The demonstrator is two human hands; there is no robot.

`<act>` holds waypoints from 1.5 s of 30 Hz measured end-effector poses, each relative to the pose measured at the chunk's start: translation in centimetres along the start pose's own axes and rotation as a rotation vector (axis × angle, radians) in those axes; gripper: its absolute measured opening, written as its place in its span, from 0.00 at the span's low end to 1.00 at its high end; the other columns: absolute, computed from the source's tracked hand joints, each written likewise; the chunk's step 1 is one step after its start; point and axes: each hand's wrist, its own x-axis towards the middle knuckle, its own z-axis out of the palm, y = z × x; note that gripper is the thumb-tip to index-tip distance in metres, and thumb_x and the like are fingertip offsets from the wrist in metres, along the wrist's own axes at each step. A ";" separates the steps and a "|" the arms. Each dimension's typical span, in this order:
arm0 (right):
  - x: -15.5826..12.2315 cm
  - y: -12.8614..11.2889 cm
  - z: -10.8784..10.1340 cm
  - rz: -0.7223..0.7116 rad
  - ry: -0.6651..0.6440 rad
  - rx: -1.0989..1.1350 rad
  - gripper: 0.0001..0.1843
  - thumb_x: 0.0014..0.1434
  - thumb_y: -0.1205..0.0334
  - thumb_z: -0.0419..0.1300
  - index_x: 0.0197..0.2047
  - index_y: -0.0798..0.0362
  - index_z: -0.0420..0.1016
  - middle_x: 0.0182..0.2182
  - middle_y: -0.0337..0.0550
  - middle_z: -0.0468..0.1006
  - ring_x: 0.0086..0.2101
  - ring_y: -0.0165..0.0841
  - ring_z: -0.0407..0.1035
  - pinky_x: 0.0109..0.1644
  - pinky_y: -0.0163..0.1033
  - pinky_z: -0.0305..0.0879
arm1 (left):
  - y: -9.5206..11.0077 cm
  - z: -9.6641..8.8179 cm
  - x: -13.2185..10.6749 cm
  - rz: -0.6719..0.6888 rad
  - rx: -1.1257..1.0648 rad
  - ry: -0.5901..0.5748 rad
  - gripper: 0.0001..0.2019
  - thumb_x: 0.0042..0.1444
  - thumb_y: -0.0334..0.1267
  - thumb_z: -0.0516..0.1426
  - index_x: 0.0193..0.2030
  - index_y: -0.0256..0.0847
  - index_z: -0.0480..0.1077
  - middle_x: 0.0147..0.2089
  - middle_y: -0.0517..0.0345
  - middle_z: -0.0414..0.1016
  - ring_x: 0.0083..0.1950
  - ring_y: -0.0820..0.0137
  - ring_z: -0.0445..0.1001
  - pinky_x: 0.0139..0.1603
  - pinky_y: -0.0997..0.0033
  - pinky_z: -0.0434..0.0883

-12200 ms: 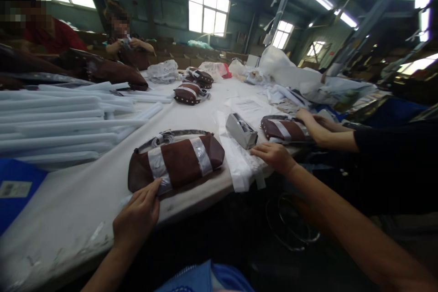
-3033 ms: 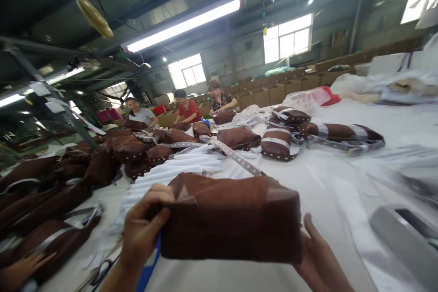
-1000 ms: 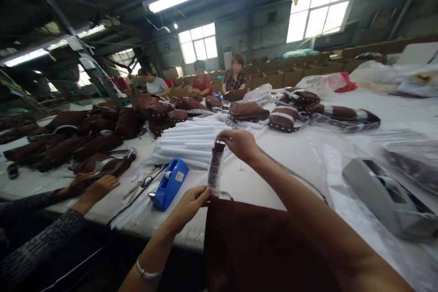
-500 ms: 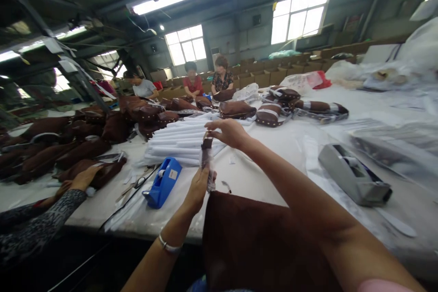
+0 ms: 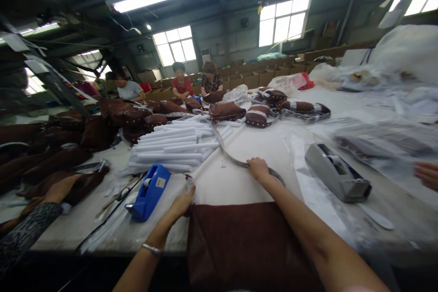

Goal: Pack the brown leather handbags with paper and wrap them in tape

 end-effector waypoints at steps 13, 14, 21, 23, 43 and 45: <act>-6.5 0.1 -2.1 -0.473 0.299 0.084 0.14 0.66 0.69 0.55 0.47 0.46 0.80 0.42 0.43 0.81 0.42 0.37 0.70 0.48 0.41 0.65 | 12.9 4.3 9.9 0.856 0.735 -0.248 0.29 0.52 0.25 0.62 0.60 0.50 0.69 0.77 0.52 0.47 0.77 0.55 0.43 0.73 0.47 0.49; -7.0 0.8 -2.1 -0.505 0.304 0.092 0.14 0.66 0.70 0.55 0.47 0.47 0.80 0.41 0.43 0.81 0.42 0.37 0.70 0.47 0.40 0.65 | 12.9 4.9 10.8 0.889 0.781 -0.316 0.24 0.49 0.26 0.64 0.53 0.49 0.74 0.75 0.53 0.53 0.76 0.54 0.46 0.72 0.44 0.48; -8.4 8.0 -1.4 -0.204 0.332 -0.039 0.19 0.62 0.74 0.54 0.48 0.47 0.80 0.42 0.44 0.81 0.43 0.39 0.71 0.42 0.40 0.68 | 11.2 4.3 12.9 0.832 1.021 -0.415 0.05 0.59 0.37 0.63 0.40 0.39 0.76 0.49 0.53 0.79 0.57 0.61 0.73 0.64 0.46 0.63; -7.9 9.3 -1.0 -0.035 0.339 -0.013 0.19 0.62 0.74 0.53 0.47 0.48 0.81 0.42 0.47 0.81 0.44 0.42 0.72 0.41 0.41 0.68 | 11.7 3.8 12.5 0.791 1.054 -0.377 0.11 0.63 0.43 0.60 0.43 0.38 0.74 0.49 0.53 0.77 0.52 0.64 0.75 0.60 0.49 0.68; -10.4 11.8 -1.3 0.308 0.313 0.440 0.19 0.64 0.61 0.56 0.55 0.55 0.77 0.53 0.53 0.79 0.55 0.44 0.72 0.60 0.47 0.67 | 17.0 0.8 9.5 0.501 0.430 -0.033 0.09 0.57 0.33 0.57 0.44 0.43 0.75 0.36 0.47 0.77 0.51 0.48 0.74 0.56 0.46 0.65; -9.7 9.2 -2.2 0.249 0.385 0.454 0.20 0.66 0.60 0.54 0.58 0.54 0.75 0.58 0.53 0.75 0.59 0.44 0.68 0.64 0.49 0.62 | 18.0 1.7 9.8 0.439 0.243 -0.046 0.15 0.53 0.29 0.58 0.48 0.44 0.74 0.37 0.52 0.77 0.48 0.56 0.75 0.56 0.51 0.68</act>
